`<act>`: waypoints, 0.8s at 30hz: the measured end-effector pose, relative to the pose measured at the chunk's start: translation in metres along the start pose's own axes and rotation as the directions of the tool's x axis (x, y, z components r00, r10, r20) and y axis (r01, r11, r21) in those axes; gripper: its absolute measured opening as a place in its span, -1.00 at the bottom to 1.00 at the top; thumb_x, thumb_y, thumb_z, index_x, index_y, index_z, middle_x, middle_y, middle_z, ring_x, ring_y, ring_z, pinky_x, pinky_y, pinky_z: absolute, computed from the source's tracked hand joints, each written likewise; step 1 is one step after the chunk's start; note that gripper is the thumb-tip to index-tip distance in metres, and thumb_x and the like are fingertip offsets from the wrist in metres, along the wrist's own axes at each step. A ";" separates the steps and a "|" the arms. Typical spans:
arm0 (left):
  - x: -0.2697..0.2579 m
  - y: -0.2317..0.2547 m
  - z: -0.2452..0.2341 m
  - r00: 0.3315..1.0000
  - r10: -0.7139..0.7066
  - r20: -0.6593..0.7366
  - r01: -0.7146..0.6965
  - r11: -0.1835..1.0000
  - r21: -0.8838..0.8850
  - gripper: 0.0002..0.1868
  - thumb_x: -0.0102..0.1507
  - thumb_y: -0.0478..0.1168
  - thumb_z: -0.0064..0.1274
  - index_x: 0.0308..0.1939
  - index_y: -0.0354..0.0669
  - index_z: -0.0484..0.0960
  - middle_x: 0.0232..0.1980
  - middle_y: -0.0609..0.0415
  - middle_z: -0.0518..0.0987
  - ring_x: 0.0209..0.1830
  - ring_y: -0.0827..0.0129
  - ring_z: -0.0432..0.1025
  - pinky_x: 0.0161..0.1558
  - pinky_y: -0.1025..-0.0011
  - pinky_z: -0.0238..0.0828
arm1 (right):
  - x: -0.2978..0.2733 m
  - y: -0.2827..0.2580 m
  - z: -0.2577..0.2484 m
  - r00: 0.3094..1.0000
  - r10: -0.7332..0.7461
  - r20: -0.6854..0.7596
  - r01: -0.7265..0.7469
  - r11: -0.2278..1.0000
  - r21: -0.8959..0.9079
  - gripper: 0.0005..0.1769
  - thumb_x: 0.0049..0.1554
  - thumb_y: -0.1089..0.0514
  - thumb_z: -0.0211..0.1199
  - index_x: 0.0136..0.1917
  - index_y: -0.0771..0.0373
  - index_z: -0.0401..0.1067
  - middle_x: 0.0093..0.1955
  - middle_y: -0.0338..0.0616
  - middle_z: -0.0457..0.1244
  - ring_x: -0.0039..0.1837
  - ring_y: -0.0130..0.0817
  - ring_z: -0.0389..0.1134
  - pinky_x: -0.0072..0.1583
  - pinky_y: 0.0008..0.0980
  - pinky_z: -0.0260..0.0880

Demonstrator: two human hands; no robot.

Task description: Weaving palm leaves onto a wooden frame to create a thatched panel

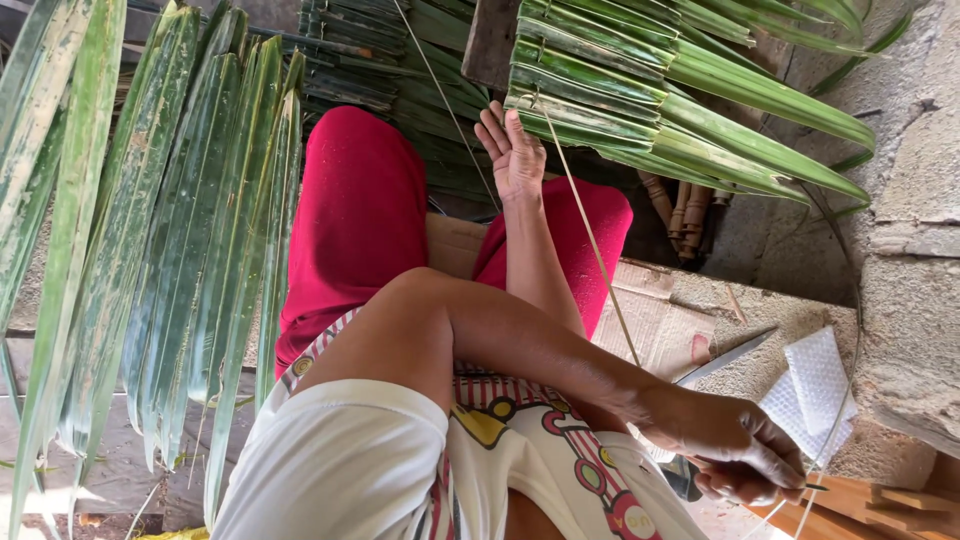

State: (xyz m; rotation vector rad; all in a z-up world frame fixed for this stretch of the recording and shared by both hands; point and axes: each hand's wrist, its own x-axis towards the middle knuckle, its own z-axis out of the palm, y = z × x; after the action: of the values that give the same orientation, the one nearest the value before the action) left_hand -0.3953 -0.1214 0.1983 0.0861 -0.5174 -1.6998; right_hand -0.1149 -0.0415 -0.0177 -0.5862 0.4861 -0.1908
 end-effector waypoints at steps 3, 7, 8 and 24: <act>0.007 -0.005 0.002 0.996 -0.014 0.091 0.025 0.992 -0.121 -0.85 0.35 -0.32 0.09 -0.22 -0.39 0.67 -0.50 -0.15 0.53 -0.68 0.33 0.14 -0.65 0.34 0.08 | -0.012 -0.016 0.018 0.986 0.016 -0.164 -0.036 0.992 -0.122 -0.20 -0.12 -0.10 0.48 0.20 0.54 0.40 0.20 0.37 0.36 0.19 0.18 0.47 0.15 0.07 0.61; 0.012 -0.033 0.006 0.990 -0.069 0.127 0.102 0.957 -0.273 -0.84 0.38 -0.37 0.08 -0.16 -0.44 0.72 -0.50 -0.22 0.56 -0.65 0.25 0.26 -0.65 0.31 0.14 | -0.015 -0.031 0.033 0.927 -0.078 -0.368 0.010 0.983 -0.183 -0.21 -0.17 -0.17 0.45 0.05 0.52 0.33 0.03 0.42 0.41 -0.03 0.10 0.53 -0.04 -0.01 0.66; 0.011 -0.037 0.009 0.989 -0.080 0.121 0.112 0.951 -0.289 -0.85 0.37 -0.36 0.08 -0.16 -0.42 0.71 -0.51 -0.18 0.54 -0.65 0.28 0.26 -0.66 0.33 0.14 | -0.016 -0.037 0.037 0.905 -0.083 -0.417 0.002 0.982 -0.190 -0.11 -0.19 -0.18 0.44 0.16 0.56 0.32 0.01 0.44 0.41 -0.06 0.09 0.53 -0.06 -0.03 0.66; -0.008 -0.049 0.034 0.974 -0.138 0.181 0.212 0.836 -0.506 -0.89 0.38 -0.25 0.06 -0.19 -0.21 0.56 -0.53 0.20 0.27 -0.65 0.57 0.07 -0.66 0.59 0.04 | -0.019 -0.065 0.046 0.920 -0.029 -0.392 -0.075 0.966 -0.249 -0.12 -0.16 -0.21 0.38 0.12 0.61 0.33 -0.02 0.37 0.42 -0.01 0.11 0.53 -0.01 0.02 0.66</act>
State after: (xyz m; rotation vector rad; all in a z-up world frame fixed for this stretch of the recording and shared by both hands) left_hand -0.4495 -0.0986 0.2078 -0.3945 -0.1304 -1.9844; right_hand -0.1110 -0.0669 0.0597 -0.8036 0.9185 -0.2250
